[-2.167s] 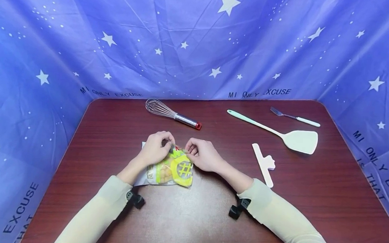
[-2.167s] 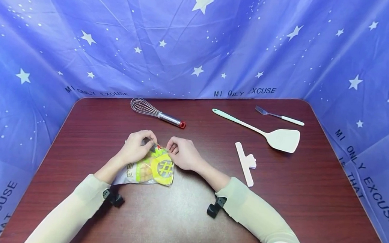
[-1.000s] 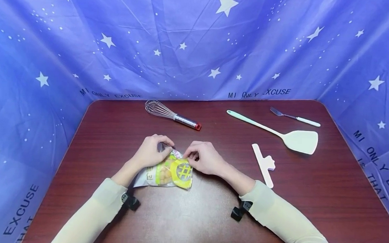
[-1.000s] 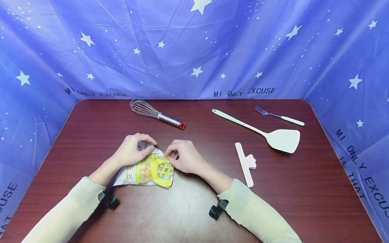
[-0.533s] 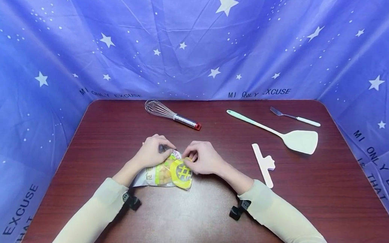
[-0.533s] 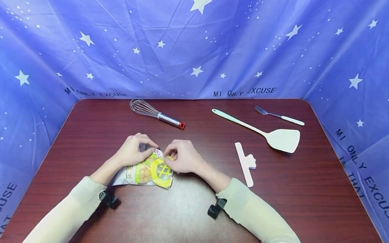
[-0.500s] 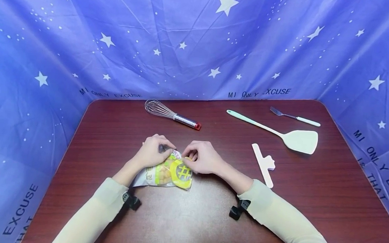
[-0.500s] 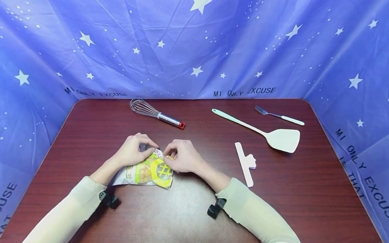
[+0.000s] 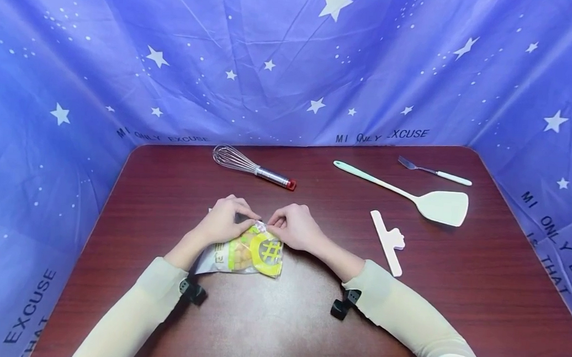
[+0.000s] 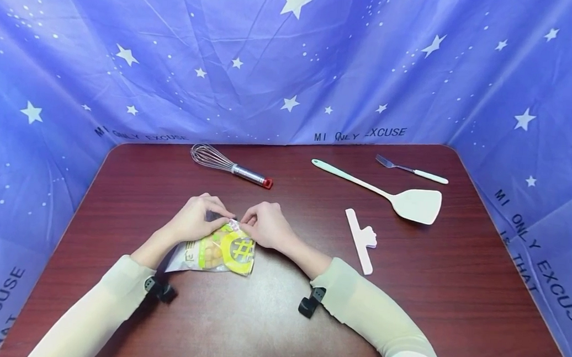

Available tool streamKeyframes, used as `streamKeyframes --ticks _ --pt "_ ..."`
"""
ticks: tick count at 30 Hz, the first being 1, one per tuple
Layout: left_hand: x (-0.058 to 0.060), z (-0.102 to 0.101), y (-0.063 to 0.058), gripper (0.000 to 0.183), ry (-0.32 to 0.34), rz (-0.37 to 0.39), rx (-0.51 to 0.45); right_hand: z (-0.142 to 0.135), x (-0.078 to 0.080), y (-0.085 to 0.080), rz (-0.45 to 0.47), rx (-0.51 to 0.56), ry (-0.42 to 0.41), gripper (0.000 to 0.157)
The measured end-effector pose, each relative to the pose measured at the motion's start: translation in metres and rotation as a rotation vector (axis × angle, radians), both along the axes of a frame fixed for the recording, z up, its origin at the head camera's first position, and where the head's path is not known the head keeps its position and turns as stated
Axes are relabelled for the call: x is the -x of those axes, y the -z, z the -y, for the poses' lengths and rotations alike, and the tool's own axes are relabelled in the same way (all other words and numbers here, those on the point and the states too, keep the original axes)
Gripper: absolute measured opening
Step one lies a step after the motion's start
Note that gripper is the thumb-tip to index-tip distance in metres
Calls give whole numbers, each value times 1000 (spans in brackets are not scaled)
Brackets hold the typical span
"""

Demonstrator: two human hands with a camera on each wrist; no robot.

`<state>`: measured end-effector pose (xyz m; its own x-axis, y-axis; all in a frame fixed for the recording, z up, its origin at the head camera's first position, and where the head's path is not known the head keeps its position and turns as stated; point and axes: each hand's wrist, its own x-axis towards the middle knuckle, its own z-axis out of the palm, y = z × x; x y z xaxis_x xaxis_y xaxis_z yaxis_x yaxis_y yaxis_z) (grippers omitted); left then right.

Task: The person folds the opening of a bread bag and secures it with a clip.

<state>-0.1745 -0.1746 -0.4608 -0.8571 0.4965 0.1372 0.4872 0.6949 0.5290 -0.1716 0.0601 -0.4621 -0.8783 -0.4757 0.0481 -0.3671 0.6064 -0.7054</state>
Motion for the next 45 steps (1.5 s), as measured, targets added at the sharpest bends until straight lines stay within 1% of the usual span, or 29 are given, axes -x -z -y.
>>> streamKeyframes --ticks 5,10,17,20,23,28,32,37,42,45 --pt "1 6 -8 10 -34 -2 76 1 0 -1 -6 -4 12 7" --pt "-1 9 -13 9 -64 -21 90 0 0 -1 -16 4 2 7" --pt "-1 10 -8 12 -80 -63 69 -10 0 -2 -19 7 -53 6" --pt "-1 11 -6 12 -83 -78 60 -20 1 -6 -32 1 -71 7" --pt "-1 11 -5 12 -83 -94 58 -36 2 -12 -57 2 -64 11" --pt "-1 11 -4 12 -87 -99 54 -71 6 -24 -133 -27 1 15" --pt "-1 10 -3 11 -89 -89 59 -102 7 -34 -203 -63 68 12" --pt "-1 9 -3 10 -93 -81 65 -141 7 -39 -265 -102 144 9" --pt "-1 7 -4 10 -90 -90 74 -175 1 -45 -312 -159 223 9" --pt "-1 6 -5 10 -92 -88 76 -192 -3 -45 -337 -183 259 8"
